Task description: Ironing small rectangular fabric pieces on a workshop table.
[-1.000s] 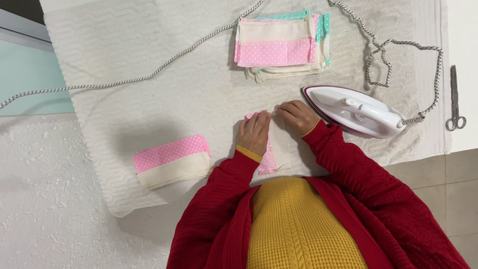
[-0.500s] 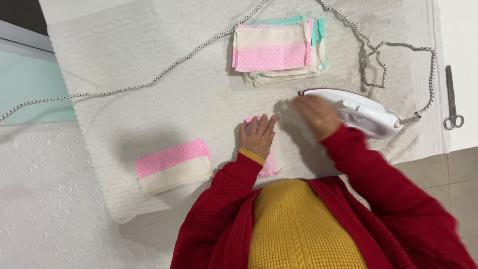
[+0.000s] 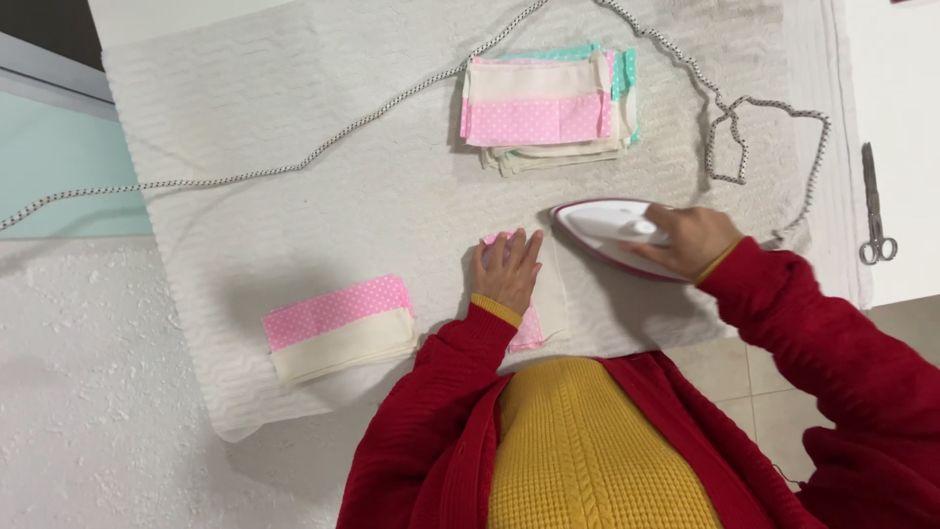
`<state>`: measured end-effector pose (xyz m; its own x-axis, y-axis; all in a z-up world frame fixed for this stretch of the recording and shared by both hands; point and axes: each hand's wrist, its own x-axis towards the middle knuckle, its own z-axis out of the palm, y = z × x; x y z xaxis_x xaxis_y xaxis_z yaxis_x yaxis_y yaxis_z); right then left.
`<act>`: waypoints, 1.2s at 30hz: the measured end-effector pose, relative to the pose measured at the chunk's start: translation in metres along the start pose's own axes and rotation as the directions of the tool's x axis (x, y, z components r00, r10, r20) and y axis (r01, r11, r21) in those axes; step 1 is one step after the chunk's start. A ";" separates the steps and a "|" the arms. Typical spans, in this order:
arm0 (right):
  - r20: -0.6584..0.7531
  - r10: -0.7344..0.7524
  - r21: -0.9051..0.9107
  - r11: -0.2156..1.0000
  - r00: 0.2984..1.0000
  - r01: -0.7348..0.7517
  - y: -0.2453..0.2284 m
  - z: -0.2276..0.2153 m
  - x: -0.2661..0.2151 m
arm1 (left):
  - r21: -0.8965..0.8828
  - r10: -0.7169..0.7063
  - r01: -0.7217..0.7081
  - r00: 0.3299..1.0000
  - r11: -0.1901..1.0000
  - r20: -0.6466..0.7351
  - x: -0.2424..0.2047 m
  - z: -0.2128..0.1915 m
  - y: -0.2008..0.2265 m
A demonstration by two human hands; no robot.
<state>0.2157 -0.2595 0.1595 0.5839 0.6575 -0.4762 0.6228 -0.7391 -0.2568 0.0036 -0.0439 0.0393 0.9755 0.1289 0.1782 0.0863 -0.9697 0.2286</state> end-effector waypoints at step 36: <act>0.107 -0.466 -0.218 0.851 0.878 0.478 -0.113 0.011 0.085 | -0.356 -0.469 0.360 0.833 0.862 -0.293 -0.047 -0.034 -0.045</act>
<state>0.1887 -0.1219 0.1386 0.1673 0.9062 -0.3883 0.9225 -0.2828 -0.2625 -0.0528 0.0011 0.0534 0.7129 0.6230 0.3219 0.3536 -0.7157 0.6022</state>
